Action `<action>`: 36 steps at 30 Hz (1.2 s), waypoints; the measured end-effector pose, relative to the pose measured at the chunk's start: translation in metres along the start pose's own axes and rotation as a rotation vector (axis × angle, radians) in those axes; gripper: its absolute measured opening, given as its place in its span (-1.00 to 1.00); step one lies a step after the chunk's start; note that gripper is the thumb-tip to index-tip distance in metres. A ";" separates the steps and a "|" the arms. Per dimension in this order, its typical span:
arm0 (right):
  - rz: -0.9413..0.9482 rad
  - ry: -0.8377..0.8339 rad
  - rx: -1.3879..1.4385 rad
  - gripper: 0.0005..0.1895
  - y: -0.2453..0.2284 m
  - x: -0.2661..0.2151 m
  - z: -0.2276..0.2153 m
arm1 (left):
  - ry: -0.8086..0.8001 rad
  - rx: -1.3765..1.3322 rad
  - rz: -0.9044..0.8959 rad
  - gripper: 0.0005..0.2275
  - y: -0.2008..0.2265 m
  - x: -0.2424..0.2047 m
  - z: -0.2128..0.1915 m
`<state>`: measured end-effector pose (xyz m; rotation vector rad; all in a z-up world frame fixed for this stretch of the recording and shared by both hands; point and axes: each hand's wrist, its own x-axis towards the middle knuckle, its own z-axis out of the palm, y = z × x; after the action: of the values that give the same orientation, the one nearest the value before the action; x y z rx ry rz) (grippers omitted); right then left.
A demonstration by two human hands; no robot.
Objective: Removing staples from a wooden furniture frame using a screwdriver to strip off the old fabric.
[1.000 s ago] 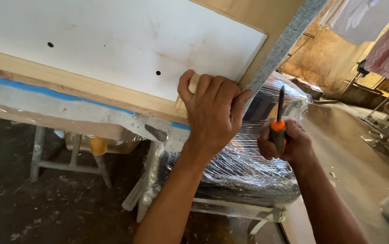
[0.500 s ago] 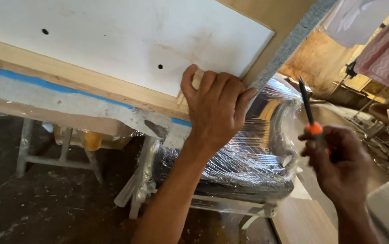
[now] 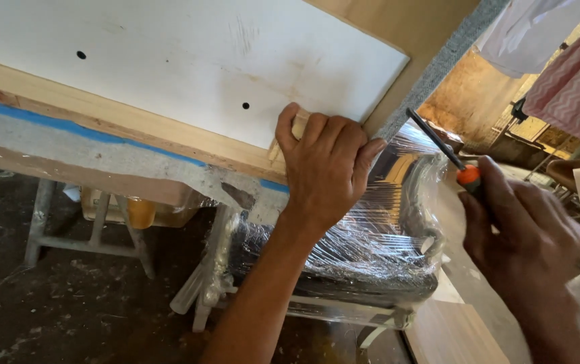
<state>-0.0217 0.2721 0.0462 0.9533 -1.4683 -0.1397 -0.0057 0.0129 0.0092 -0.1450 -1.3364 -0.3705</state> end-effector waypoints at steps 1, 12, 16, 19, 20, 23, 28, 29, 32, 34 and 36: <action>-0.052 0.003 -0.133 -0.72 0.005 -0.001 -0.003 | -0.016 -0.008 -0.015 -0.70 0.001 0.000 0.000; 0.622 -0.352 0.530 -0.63 0.008 0.026 0.000 | -0.047 -0.032 -0.073 -0.76 0.005 0.002 -0.003; 0.970 -0.271 1.037 -0.59 0.011 -0.005 0.053 | -0.035 -0.008 -0.045 -0.74 0.005 0.004 -0.002; 0.479 -0.095 0.689 -0.57 -0.006 -0.001 0.046 | -0.036 -0.013 -0.039 -0.74 0.005 0.004 -0.003; 0.480 -0.100 0.687 -0.57 -0.009 -0.001 0.043 | -0.037 -0.016 -0.043 -0.74 0.004 0.005 -0.003; 0.299 0.003 0.560 -0.61 -0.016 0.000 0.036 | -0.040 -0.006 -0.033 -0.74 0.003 0.004 -0.003; 0.308 -0.029 0.350 -0.59 -0.016 -0.010 0.034 | -0.046 -0.007 -0.021 -0.74 0.002 0.003 -0.004; 0.304 -0.028 0.349 -0.59 -0.018 -0.007 0.032 | -0.042 -0.006 -0.023 -0.74 0.002 0.003 -0.004; 0.309 0.002 0.413 -0.60 -0.021 -0.004 0.031 | -0.051 -0.002 -0.015 -0.75 0.002 0.003 -0.003; 0.208 0.049 0.295 -0.64 -0.018 -0.004 0.034 | -0.062 -0.007 -0.023 -0.75 0.002 0.003 -0.004; 0.170 0.067 0.262 -0.64 -0.018 -0.001 0.033 | -0.058 -0.009 -0.025 -0.75 0.002 0.003 -0.004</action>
<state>-0.0423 0.2463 0.0292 1.0269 -1.5216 0.2122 -0.0009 0.0133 0.0118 -0.1475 -1.3952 -0.3955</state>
